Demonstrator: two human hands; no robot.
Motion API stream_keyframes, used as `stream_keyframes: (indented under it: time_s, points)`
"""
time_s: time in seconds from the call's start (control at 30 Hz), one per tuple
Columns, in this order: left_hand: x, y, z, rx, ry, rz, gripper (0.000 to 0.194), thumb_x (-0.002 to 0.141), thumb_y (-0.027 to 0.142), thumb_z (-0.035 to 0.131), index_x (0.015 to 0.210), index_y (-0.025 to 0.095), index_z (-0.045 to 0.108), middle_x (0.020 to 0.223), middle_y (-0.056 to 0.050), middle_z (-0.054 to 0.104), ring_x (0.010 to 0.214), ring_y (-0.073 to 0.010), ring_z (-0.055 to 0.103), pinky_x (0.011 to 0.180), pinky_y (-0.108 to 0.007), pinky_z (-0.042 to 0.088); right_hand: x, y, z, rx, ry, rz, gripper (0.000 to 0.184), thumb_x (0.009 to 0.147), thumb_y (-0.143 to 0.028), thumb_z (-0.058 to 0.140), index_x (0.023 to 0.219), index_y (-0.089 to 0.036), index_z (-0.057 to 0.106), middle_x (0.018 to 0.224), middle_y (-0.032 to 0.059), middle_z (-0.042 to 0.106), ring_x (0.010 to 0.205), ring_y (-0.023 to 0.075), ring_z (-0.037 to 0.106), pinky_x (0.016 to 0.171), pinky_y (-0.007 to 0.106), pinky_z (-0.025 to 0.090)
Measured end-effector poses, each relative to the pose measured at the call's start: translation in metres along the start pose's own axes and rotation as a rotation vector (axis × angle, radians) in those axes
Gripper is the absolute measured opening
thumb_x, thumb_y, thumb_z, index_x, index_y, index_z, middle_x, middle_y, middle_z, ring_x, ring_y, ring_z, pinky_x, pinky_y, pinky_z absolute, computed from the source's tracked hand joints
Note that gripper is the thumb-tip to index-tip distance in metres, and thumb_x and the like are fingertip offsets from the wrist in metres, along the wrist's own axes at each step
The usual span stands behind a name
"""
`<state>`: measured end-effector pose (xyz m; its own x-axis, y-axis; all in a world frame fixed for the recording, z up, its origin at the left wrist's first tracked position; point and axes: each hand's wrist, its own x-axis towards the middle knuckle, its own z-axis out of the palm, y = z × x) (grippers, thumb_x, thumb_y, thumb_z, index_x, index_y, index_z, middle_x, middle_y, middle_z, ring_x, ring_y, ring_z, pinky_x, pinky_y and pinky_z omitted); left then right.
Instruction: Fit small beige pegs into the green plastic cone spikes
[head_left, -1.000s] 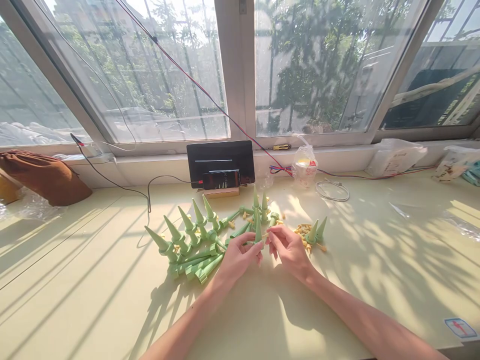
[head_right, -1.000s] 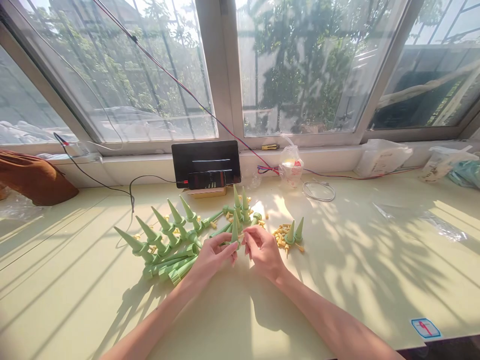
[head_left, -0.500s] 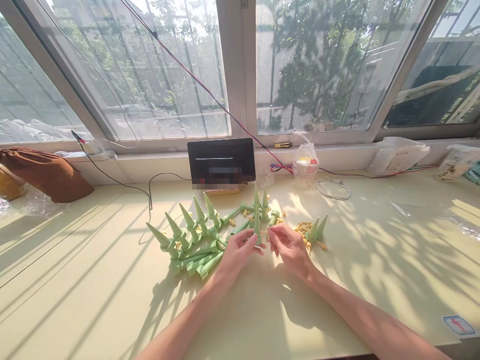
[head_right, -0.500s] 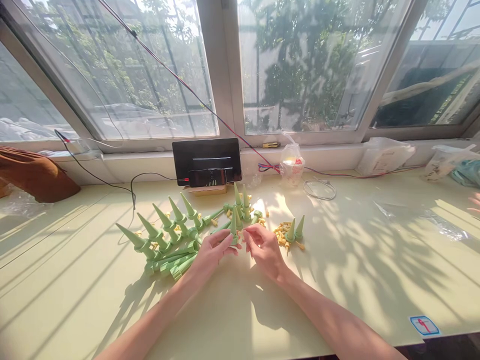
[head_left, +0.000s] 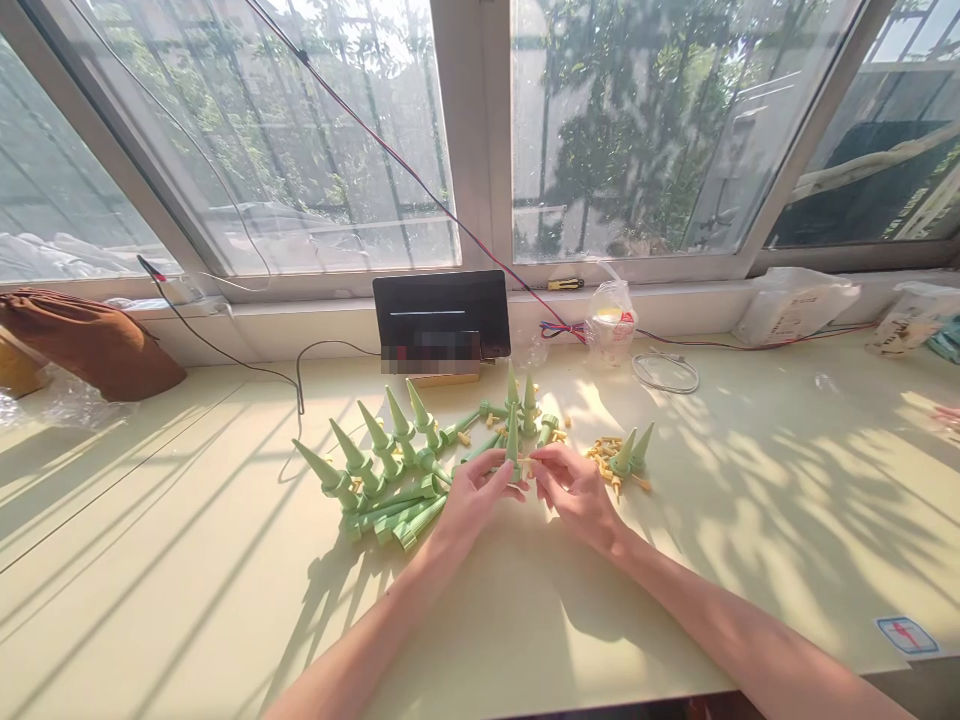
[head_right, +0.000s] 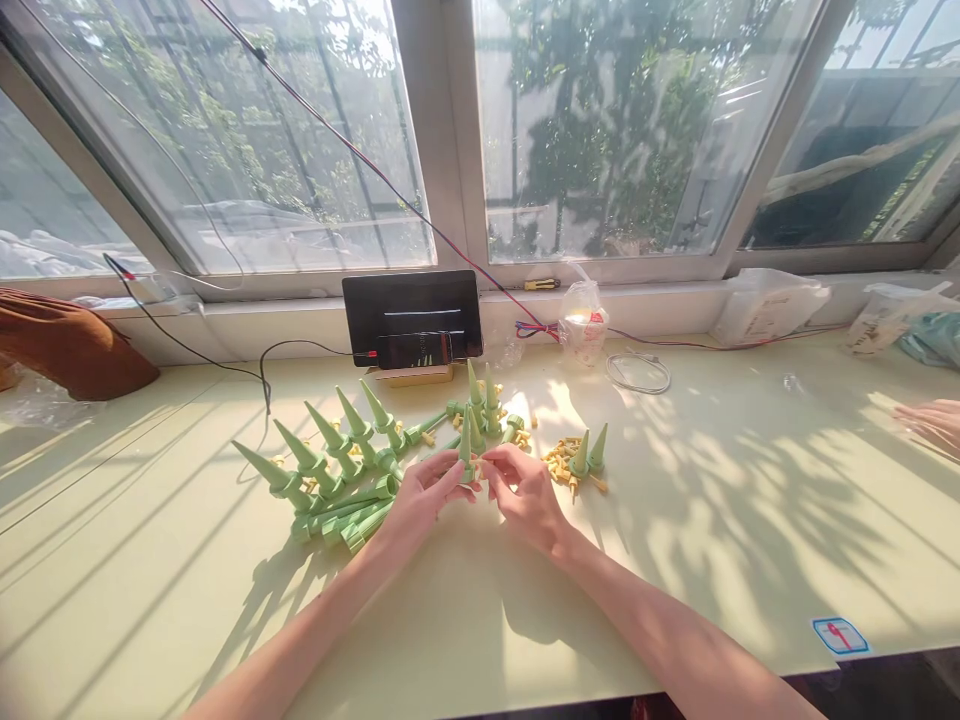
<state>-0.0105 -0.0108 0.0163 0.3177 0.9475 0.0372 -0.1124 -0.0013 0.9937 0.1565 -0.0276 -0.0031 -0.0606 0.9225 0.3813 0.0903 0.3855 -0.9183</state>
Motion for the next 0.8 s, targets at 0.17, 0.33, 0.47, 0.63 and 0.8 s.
stream_keyframes:
  time_s: [0.17, 0.33, 0.47, 0.63, 0.8]
  points:
    - [0.000, 0.000, 0.000, 0.053, 0.004, 0.026, 0.032, 0.084, 0.043, 0.068, 0.101, 0.016, 0.071, 0.096, -0.008, 0.071, 0.070, -0.0170, 0.066, 0.070, -0.033, 0.057, -0.001, 0.002, -0.001, -0.022, -0.003, 0.022, 0.019, 0.092, -0.038, 0.058, 0.091, -0.020, 0.063, 0.071, 0.0016, 0.061, 0.055, 0.0135, 0.058, 0.048, 0.026, 0.048]
    - [-0.001, -0.002, -0.002, 0.092, -0.012, 0.046, 0.028, 0.087, 0.040, 0.065, 0.102, 0.017, 0.071, 0.083, -0.006, 0.070, 0.067, -0.0150, 0.062, 0.069, -0.030, 0.054, -0.001, 0.005, -0.001, -0.004, -0.001, 0.025, 0.018, 0.092, -0.038, 0.058, 0.091, -0.020, 0.063, 0.071, 0.0012, 0.061, 0.054, 0.0130, 0.057, 0.048, 0.025, 0.047]
    - [-0.001, -0.005, -0.004, 0.125, -0.010, 0.060, 0.030, 0.087, 0.041, 0.064, 0.106, 0.018, 0.071, 0.080, -0.005, 0.069, 0.065, -0.0148, 0.060, 0.066, -0.030, 0.052, -0.001, 0.005, -0.001, -0.002, 0.002, 0.029, 0.017, 0.093, -0.038, 0.057, 0.094, -0.021, 0.061, 0.070, 0.0009, 0.062, 0.054, 0.0131, 0.056, 0.047, 0.025, 0.047]
    - [0.000, -0.006, -0.004, 0.167, 0.005, 0.054, 0.032, 0.086, 0.043, 0.065, 0.106, 0.018, 0.071, 0.077, -0.004, 0.069, 0.062, -0.0146, 0.060, 0.065, -0.030, 0.051, -0.002, 0.008, -0.003, -0.021, -0.017, 0.013, 0.017, 0.094, -0.035, 0.055, 0.099, -0.020, 0.061, 0.073, 0.0017, 0.063, 0.055, 0.0131, 0.058, 0.048, 0.025, 0.047]
    - [-0.001, -0.004, -0.003, 0.182, 0.014, 0.054, 0.029, 0.085, 0.043, 0.066, 0.100, 0.019, 0.070, 0.073, -0.003, 0.067, 0.061, -0.0146, 0.059, 0.064, -0.029, 0.049, -0.001, 0.011, -0.003, 0.004, -0.026, -0.002, 0.017, 0.096, -0.034, 0.052, 0.102, -0.020, 0.061, 0.078, 0.0021, 0.062, 0.056, 0.0123, 0.058, 0.049, 0.026, 0.048]
